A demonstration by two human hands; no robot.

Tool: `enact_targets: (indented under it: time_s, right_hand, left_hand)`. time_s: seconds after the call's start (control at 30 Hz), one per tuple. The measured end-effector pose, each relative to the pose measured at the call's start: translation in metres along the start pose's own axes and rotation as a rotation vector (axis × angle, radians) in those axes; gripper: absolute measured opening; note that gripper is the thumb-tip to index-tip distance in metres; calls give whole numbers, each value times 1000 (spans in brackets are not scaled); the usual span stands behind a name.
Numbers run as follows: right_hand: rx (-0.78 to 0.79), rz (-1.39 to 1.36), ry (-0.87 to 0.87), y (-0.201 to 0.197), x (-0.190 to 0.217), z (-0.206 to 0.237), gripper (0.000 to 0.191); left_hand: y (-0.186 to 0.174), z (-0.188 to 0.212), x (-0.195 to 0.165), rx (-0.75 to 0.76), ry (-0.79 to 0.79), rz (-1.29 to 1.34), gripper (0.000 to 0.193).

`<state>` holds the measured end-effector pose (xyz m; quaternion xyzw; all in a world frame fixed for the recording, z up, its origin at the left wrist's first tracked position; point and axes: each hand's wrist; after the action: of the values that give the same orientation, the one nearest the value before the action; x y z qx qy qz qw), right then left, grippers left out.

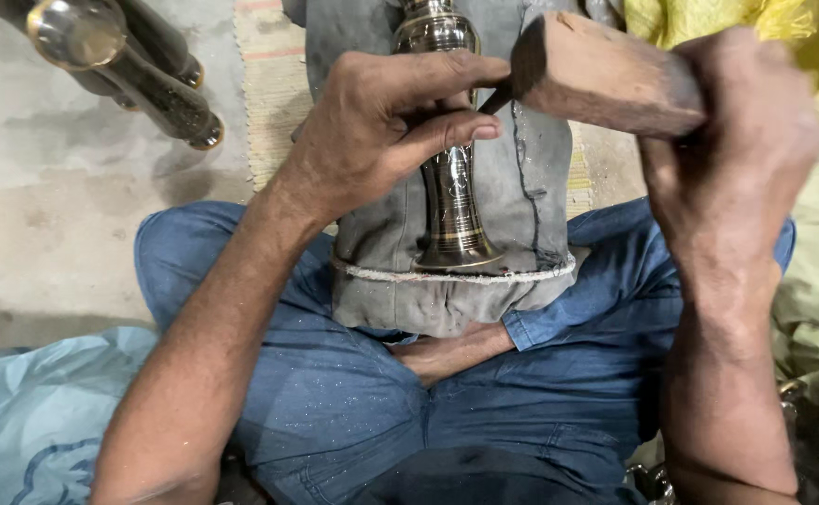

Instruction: The person sits cross-legged and uses a metal chisel and wooden mallet to engrave decorative patterns on a silver-colored metal vase. They repeatedly strike the chisel along the vase surface, rotating the vase to work on different sections.

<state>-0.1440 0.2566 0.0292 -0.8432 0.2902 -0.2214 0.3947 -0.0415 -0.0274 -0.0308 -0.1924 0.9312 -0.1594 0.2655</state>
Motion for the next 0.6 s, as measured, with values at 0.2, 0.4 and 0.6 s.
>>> enact_targets:
  time_s: [0.2,0.4,0.6]
  right_hand:
    - [2,94,-58,1,-23,1,15]
    - [34,101,19,11,-33,13,9]
    - [56,-195,175,15,-29,27,11]
  left_hand:
    - [-7,-5,1,88,-14,63,30]
    - [-6,-11,5,137,91,-4,34]
    - [-7,-7,6,94,99,59,32]
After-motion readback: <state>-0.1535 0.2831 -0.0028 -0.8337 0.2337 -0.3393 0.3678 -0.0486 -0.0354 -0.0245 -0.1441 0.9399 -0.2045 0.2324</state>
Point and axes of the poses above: each hand's wrist, its own z-axis away from the middle knuckle, its own y-axis out of the palm, x = y × z, and after that the axes turned 15 degrees about y, right-handed
